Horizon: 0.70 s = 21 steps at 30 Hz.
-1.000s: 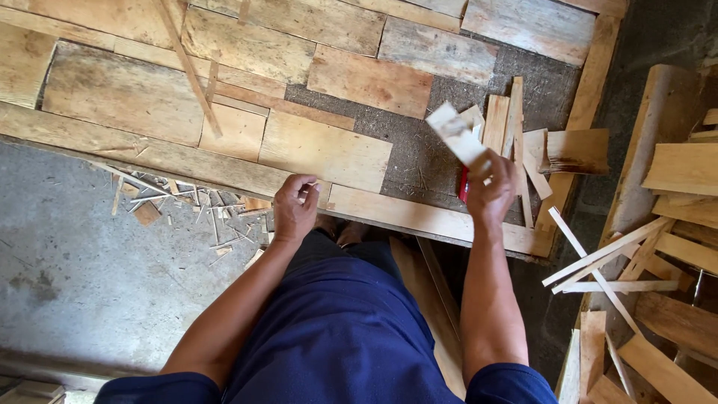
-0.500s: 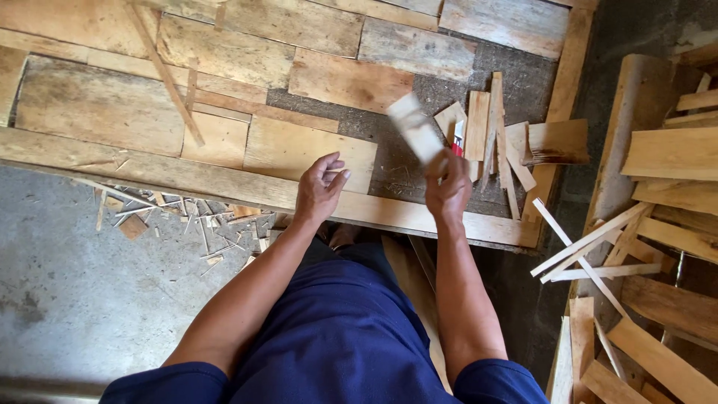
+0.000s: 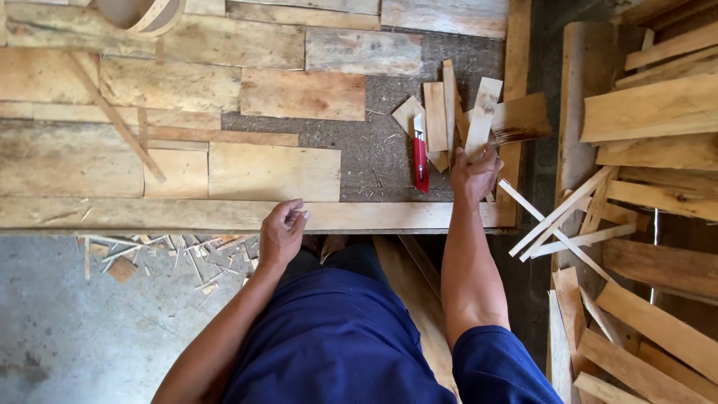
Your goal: Arranging and trimming thin strips of wood to create a pattern on a wooden surface using a utility knife.
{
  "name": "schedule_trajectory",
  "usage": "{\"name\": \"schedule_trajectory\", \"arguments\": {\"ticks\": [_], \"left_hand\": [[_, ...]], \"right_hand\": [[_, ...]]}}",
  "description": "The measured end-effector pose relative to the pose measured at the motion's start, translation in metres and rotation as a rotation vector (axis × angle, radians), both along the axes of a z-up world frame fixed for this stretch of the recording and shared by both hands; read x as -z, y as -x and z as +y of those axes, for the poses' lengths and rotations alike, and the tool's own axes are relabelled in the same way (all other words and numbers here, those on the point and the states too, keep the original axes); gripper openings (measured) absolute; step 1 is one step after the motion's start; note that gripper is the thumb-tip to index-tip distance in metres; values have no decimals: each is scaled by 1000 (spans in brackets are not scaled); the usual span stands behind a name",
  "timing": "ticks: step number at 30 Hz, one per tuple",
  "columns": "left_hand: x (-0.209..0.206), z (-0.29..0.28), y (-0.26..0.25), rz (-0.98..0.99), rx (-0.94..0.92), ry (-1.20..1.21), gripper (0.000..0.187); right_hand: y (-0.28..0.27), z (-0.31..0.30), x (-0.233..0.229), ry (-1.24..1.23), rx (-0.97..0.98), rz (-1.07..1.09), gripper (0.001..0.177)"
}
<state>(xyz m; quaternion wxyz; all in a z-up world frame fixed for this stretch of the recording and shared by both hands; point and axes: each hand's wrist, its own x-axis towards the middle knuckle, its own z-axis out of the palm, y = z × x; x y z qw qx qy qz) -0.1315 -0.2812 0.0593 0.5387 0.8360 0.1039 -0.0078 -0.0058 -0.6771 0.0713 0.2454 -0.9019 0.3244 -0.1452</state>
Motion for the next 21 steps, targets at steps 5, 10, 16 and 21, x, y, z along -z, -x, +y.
{"name": "schedule_trajectory", "arguments": {"ticks": [5, 10, 16, 21], "left_hand": [[6, 7, -6, -52, -33, 54, 26], [4, 8, -7, -30, -22, 12, 25], [2, -1, -12, 75, 47, -19, 14], [-7, -14, -18, 91, 206, 25, 19]], "right_hand": [[9, -13, 41, 257, -208, -297, 71], [30, 24, -3, 111, -230, -150, 46], [68, 46, -45, -206, -440, -73, 33], [95, 49, -86, -306, -477, -69, 33]]}}
